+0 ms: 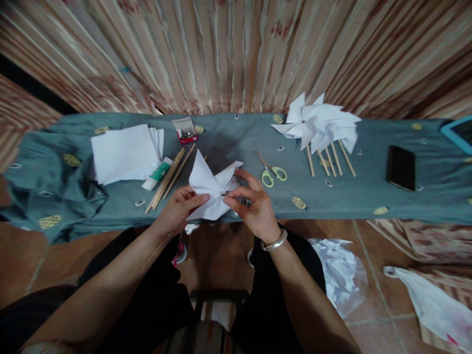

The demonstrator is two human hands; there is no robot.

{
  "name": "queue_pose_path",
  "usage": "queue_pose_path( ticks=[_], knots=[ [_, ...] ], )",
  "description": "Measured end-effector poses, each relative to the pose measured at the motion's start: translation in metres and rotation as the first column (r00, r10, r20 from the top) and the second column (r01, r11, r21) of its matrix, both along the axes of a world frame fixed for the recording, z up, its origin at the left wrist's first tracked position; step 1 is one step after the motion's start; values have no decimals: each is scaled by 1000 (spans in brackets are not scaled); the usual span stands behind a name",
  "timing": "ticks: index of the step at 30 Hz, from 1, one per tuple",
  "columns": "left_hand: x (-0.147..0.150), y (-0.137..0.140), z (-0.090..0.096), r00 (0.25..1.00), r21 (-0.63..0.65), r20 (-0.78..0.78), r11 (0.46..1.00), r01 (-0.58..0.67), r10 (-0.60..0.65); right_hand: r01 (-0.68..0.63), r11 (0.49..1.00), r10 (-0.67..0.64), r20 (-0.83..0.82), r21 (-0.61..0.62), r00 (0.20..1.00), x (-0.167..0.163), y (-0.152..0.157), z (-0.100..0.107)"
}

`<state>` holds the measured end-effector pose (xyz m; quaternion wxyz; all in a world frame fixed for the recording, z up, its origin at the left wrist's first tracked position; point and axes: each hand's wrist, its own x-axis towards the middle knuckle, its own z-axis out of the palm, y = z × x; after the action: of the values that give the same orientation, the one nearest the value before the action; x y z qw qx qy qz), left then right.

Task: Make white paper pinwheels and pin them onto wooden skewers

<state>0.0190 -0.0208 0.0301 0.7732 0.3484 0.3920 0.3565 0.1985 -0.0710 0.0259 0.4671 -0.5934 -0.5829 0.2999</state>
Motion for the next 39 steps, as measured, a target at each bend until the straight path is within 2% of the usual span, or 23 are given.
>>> queue_pose_path(
  ticks=[39],
  knots=[
    [0, 0, -3, 999, 52, -17, 998, 39, -38, -32, 999, 32, 26, 7, 999, -3, 0, -5]
  ],
)
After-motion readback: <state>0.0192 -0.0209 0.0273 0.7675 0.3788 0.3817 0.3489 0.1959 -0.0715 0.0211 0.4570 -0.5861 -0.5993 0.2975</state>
